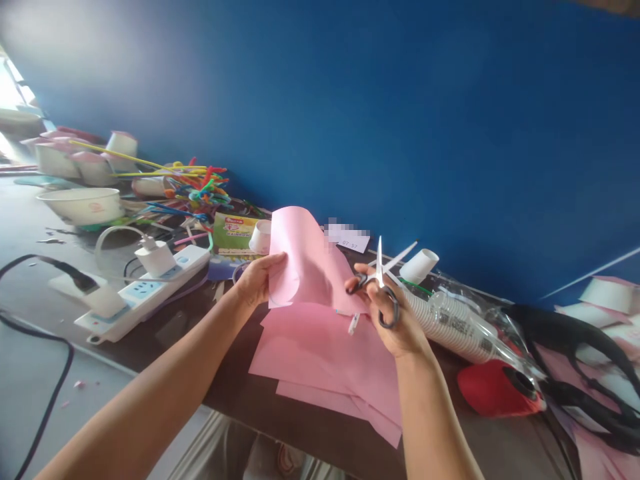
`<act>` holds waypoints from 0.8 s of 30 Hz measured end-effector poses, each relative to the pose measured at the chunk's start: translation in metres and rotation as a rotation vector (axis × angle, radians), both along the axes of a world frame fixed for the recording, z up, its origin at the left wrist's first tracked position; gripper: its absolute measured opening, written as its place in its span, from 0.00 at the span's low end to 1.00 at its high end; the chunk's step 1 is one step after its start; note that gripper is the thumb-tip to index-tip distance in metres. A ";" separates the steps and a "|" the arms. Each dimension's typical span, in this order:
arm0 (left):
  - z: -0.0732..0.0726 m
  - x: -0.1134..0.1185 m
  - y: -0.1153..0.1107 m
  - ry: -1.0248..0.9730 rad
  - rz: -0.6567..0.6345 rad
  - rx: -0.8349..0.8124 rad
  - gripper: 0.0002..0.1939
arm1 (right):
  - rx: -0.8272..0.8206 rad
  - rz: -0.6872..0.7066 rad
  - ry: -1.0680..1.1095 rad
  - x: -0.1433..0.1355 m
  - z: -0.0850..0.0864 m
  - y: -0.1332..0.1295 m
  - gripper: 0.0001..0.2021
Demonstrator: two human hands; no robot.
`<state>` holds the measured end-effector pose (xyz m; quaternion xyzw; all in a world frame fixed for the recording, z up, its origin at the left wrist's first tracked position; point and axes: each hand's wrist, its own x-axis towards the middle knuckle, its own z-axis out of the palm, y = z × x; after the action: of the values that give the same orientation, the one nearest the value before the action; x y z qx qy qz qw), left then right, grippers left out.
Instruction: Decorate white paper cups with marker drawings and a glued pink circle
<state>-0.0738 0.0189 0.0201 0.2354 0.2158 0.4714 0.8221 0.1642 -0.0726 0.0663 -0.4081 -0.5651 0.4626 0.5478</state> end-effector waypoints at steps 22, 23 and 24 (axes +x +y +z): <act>0.004 0.002 -0.013 0.292 -0.333 0.208 0.14 | 0.158 -0.224 -0.417 -0.022 0.075 0.098 0.16; 0.004 0.002 -0.013 0.268 -0.331 0.223 0.14 | 0.191 -0.262 -0.409 -0.018 0.079 0.098 0.16; 0.004 0.002 -0.012 0.239 -0.325 0.241 0.14 | 0.225 -0.301 -0.397 -0.013 0.083 0.098 0.15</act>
<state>-0.0720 0.0069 0.0238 0.4177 0.2132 0.3239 0.8217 0.1507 0.0254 0.1494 -0.5067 -0.6422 0.2216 0.5307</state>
